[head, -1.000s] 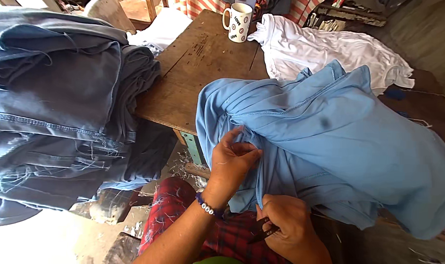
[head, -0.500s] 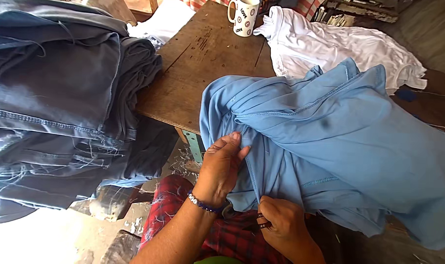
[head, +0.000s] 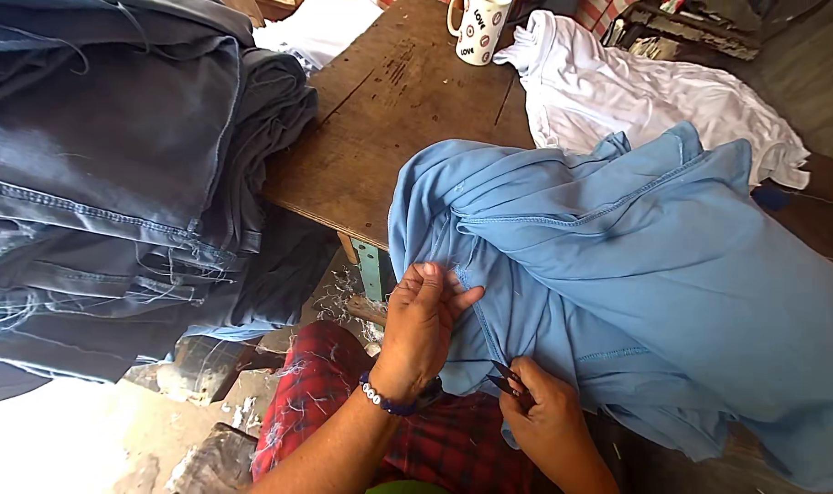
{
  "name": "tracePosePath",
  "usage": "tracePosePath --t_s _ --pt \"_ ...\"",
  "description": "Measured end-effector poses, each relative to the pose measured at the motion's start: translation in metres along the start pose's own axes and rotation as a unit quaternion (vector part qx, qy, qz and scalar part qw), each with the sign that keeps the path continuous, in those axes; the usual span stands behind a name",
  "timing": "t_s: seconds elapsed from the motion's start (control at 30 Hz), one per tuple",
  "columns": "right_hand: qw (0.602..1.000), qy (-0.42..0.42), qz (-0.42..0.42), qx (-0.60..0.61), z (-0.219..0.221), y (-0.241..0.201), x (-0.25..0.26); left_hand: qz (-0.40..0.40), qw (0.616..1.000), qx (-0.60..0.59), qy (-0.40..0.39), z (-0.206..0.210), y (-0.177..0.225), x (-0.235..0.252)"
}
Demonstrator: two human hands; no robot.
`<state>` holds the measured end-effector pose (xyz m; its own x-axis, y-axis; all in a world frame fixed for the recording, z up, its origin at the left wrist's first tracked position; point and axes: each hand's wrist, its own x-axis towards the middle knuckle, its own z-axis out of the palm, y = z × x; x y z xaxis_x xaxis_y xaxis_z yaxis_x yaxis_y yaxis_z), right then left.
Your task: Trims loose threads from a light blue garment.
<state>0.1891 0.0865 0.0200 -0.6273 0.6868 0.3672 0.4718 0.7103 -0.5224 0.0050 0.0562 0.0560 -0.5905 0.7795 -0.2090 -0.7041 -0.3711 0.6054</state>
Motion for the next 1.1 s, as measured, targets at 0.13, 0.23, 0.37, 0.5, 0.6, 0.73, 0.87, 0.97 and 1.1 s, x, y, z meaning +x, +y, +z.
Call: tracePosePath --t_s 0.13,0.23,0.37,0.5,0.6,0.73,0.87,0.97,1.1 --pt "1.000 -0.007 0.009 -0.001 0.004 0.001 0.000 0.046 0.996 -0.016 -0.073 -0.015 -0.009 0.001" --pt "1.000 -0.007 0.015 0.001 0.007 0.002 0.001 0.075 0.988 0.017 -0.135 -0.023 -0.012 0.004" --pt "1.000 -0.008 0.017 -0.008 0.011 0.001 0.003 0.071 0.978 0.188 -0.054 -0.004 -0.003 0.003" --pt "1.000 -0.010 0.010 -0.003 0.009 0.000 0.001 0.057 0.969 0.240 0.002 0.011 0.004 0.006" --pt "1.000 -0.001 -0.002 0.013 0.007 0.003 -0.001 0.100 0.978 0.185 0.004 0.006 -0.004 0.007" --pt "1.000 0.001 -0.003 0.023 0.006 0.005 -0.004 0.102 0.990 0.094 0.005 -0.001 -0.014 0.004" --pt "1.000 0.000 -0.003 0.025 0.007 0.006 -0.004 0.051 0.998 0.021 0.014 -0.002 -0.009 -0.001" --pt "1.000 0.005 0.010 0.028 0.009 0.005 -0.004 0.036 0.999 0.006 0.013 -0.003 -0.007 -0.002" --pt "0.991 0.029 0.039 0.126 0.001 -0.004 -0.001 0.081 0.996 0.027 -0.031 -0.011 -0.017 -0.001"
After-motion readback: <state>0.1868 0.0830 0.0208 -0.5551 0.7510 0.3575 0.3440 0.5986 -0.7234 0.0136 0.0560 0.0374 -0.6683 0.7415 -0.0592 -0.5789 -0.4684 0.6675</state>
